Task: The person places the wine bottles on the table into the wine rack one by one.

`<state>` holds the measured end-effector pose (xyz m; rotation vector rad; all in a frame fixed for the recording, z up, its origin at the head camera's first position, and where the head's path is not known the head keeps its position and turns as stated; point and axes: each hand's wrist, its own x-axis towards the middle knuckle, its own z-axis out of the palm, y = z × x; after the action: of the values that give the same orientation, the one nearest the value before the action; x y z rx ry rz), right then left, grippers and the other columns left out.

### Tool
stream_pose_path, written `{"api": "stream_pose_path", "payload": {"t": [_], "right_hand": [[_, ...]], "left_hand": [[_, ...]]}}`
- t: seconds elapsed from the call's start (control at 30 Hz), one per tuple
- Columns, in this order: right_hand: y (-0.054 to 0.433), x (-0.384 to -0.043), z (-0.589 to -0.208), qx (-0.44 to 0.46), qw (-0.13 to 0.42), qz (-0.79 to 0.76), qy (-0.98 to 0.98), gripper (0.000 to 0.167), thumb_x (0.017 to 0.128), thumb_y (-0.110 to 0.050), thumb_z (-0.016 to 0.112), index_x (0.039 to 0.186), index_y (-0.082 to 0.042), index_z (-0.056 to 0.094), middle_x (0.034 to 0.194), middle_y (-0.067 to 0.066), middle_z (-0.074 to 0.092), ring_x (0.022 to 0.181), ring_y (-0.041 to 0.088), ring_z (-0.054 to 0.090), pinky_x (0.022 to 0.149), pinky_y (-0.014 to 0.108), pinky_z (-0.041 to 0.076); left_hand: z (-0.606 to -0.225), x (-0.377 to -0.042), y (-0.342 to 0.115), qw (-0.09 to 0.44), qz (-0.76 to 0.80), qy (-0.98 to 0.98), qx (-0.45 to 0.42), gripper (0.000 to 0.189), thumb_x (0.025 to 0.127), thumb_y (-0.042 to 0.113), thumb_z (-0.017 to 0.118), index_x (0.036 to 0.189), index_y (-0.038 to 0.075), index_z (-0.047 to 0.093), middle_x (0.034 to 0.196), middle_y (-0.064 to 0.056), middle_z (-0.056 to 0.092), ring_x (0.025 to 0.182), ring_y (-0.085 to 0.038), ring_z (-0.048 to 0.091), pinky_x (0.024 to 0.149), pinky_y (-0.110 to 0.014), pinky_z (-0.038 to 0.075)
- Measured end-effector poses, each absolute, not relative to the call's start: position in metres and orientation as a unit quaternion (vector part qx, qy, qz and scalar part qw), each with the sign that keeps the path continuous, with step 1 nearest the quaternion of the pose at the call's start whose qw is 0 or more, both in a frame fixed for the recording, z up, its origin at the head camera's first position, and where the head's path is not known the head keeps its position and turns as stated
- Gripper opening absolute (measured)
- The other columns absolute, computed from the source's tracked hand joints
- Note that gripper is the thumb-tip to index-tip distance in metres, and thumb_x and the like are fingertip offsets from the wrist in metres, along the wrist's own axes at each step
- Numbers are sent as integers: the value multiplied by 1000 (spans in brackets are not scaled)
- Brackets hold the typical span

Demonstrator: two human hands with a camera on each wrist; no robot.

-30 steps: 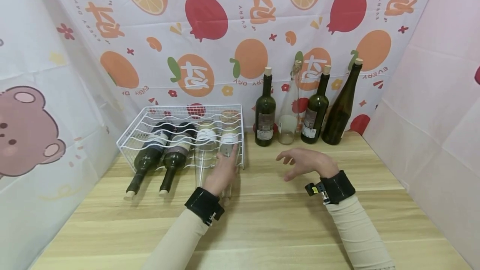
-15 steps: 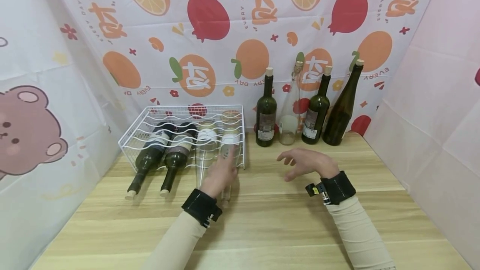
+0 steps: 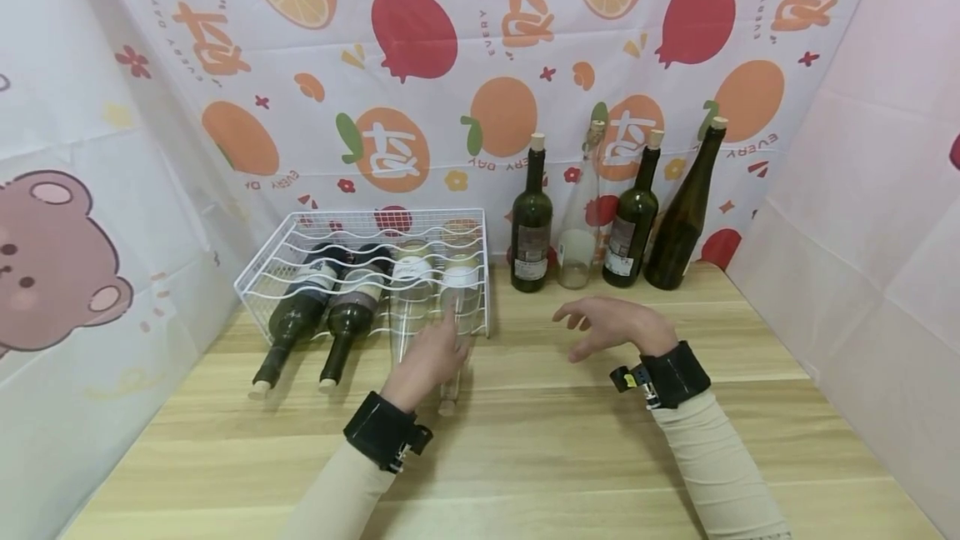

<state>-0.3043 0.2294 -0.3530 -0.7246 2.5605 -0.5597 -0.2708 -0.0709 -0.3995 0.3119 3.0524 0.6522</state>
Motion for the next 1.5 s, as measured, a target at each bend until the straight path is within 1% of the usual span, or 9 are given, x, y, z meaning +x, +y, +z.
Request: {"api": "stream_pose_path", "payload": {"t": [0.07, 0.13, 0.37, 0.53, 0.9, 1.07, 1.27, 1.37, 1.5], "right_hand": [[229, -305, -353, -260, 211, -200, 921, 65, 90, -26, 81, 147, -11, 54, 142, 23, 61, 133, 42, 58, 107, 53, 50], [228, -305, -353, -263, 211, -198, 920, 66, 90, -26, 81, 148, -9, 54, 142, 24, 61, 133, 43, 58, 107, 53, 50], [228, -305, -354, -266, 210, -198, 920, 67, 90, -25, 82, 148, -8, 54, 142, 24, 61, 133, 43, 58, 107, 53, 50], [226, -305, -356, -269, 208, -197, 920, 66, 89, -25, 82, 147, -9, 55, 141, 23, 62, 132, 42, 58, 106, 52, 50], [224, -304, -361, -264, 205, -204, 920, 64, 88, -27, 83, 145, -12, 57, 140, 21, 63, 132, 40, 59, 106, 52, 51], [228, -304, -360, -261, 201, -203, 922, 64, 88, -26, 83, 145, -12, 57, 140, 21, 63, 131, 40, 59, 105, 52, 51], [228, -305, -358, -266, 202, -200, 921, 65, 88, -27, 83, 145, -12, 56, 139, 22, 63, 131, 41, 60, 105, 52, 51], [228, -306, -358, -266, 202, -199, 921, 65, 88, -26, 83, 145, -12, 56, 139, 22, 63, 131, 41, 60, 105, 52, 51], [227, -307, -358, -263, 205, -198, 922, 64, 89, -26, 82, 146, -12, 56, 140, 21, 63, 131, 40, 59, 105, 52, 51]], "left_hand": [[-400, -268, -72, 6, 204, 973, 106, 78, 103, 23, 60, 160, -9, 18, 90, -25, 72, 72, -34, 70, 71, -49, 58], [-402, -266, -74, 13, 206, 972, 112, 79, 102, 21, 60, 160, -10, 17, 91, -26, 72, 73, -33, 69, 73, -49, 58], [-406, -265, -80, 9, 200, 971, 133, 79, 98, 13, 61, 159, -13, 17, 78, -16, 67, 67, -24, 63, 72, -44, 56], [-406, -264, -81, 22, 212, 969, 125, 82, 100, 14, 60, 161, -11, 12, 70, -10, 60, 60, -21, 56, 62, -39, 51], [-411, -261, -82, -13, 211, 969, 127, 80, 94, 11, 64, 157, -14, 20, 85, -26, 70, 71, -32, 67, 74, -50, 57], [-412, -263, -79, -19, 231, 963, 136, 81, 92, 6, 64, 156, -16, 20, 69, -15, 61, 60, -26, 58, 63, -43, 54], [-413, -265, -78, -18, 254, 957, 141, 83, 92, 4, 65, 157, -16, 18, 60, -3, 50, 46, -16, 46, 46, -30, 41], [-414, -266, -78, -32, 250, 957, 144, 82, 91, 5, 66, 157, -15, 20, 59, -4, 50, 45, -16, 46, 45, -30, 39], [-414, -267, -77, -41, 242, 959, 143, 81, 91, 7, 68, 156, -14, 24, 62, -6, 53, 50, -18, 50, 49, -32, 43]]}}
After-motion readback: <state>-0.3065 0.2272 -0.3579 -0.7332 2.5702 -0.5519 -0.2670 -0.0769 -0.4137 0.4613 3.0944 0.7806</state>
